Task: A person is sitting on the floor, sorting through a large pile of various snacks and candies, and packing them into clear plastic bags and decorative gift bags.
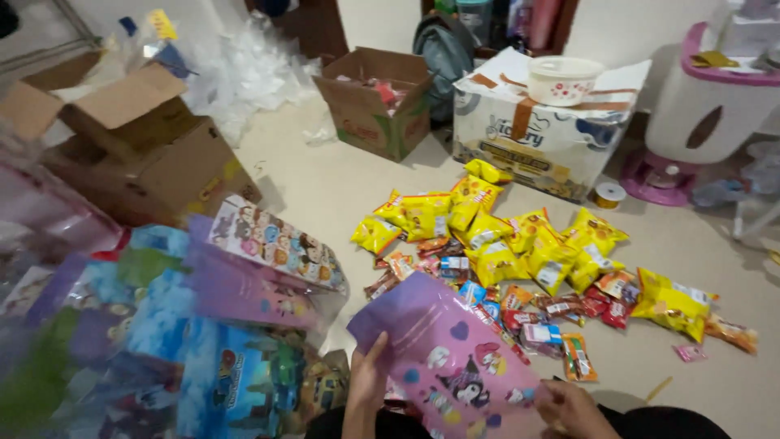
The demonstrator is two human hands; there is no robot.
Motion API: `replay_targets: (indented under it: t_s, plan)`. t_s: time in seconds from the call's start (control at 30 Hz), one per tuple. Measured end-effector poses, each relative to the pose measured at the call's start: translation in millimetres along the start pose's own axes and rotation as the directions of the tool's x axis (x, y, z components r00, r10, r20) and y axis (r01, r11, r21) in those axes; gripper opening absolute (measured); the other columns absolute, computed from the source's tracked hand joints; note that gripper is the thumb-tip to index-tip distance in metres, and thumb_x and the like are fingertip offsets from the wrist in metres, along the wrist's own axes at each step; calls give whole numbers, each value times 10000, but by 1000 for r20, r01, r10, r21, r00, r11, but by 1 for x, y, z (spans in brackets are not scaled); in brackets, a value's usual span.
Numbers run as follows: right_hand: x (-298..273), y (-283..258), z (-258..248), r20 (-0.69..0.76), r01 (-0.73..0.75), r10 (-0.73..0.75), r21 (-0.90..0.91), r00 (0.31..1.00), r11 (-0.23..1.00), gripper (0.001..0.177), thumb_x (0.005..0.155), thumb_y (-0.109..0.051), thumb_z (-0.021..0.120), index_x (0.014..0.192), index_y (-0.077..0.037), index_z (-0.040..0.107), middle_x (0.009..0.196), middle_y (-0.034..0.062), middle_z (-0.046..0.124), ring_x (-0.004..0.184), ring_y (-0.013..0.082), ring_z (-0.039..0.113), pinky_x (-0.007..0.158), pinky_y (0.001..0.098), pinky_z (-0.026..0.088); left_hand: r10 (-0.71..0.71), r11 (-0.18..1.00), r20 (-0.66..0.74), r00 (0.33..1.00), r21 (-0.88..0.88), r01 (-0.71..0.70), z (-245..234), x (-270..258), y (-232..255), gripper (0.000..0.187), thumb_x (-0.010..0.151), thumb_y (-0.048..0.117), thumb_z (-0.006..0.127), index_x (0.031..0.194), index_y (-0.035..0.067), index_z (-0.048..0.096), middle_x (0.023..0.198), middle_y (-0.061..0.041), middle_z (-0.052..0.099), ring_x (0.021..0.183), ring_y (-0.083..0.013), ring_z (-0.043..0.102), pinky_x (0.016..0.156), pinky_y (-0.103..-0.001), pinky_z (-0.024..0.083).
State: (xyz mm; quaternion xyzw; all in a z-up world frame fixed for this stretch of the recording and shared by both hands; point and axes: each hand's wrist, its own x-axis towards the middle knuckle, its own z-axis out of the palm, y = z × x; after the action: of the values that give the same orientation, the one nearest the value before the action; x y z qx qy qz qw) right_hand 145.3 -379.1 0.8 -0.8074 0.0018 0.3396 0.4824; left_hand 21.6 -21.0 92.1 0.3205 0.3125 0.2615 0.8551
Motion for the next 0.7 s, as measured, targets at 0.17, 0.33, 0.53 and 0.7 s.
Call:
replay_targets:
  t_s: [0.17,0.33,0.53,0.7]
  plan:
    - [71,-5,-15,-264,235,-313,-286,912,929,173,859,-281,789,869,-170,920,1136,-86,869,996,122,804,803,302,560,199,951,262,944,181,-251,38,-4,27,521,858,154,738,1342,-20,657,1257,-122,732,1150,-215,650,1018,-359,504]
    - [93,-53,-14,-458,566,-733,-467,503,679,210,812,-75,770,983,-173,844,1151,25,803,1152,231,721,958,400,513,236,833,348,907,408,-373,49,-33,50,256,851,156,740,1092,121,816,1077,-66,820,1097,-236,719,995,-414,526]
    - [138,-17,-25,-304,555,-832,-632,464,541,865,770,-125,594,1585,-312,370,1619,59,430,1493,256,378,1135,462,316,152,547,881,448,302,-781,54,-94,44,213,976,223,654,1152,183,766,1280,-57,745,1340,-296,626,1228,-533,273]
    - [9,-9,17,-186,565,-776,-587,603,580,1441,489,-114,978,1635,-333,133,1756,115,24,1532,456,139,1171,662,199,-73,524,860,505,464,-714,-5,-66,-41,647,817,-154,678,1272,306,694,1438,14,648,1474,-335,481,1221,-632,280]
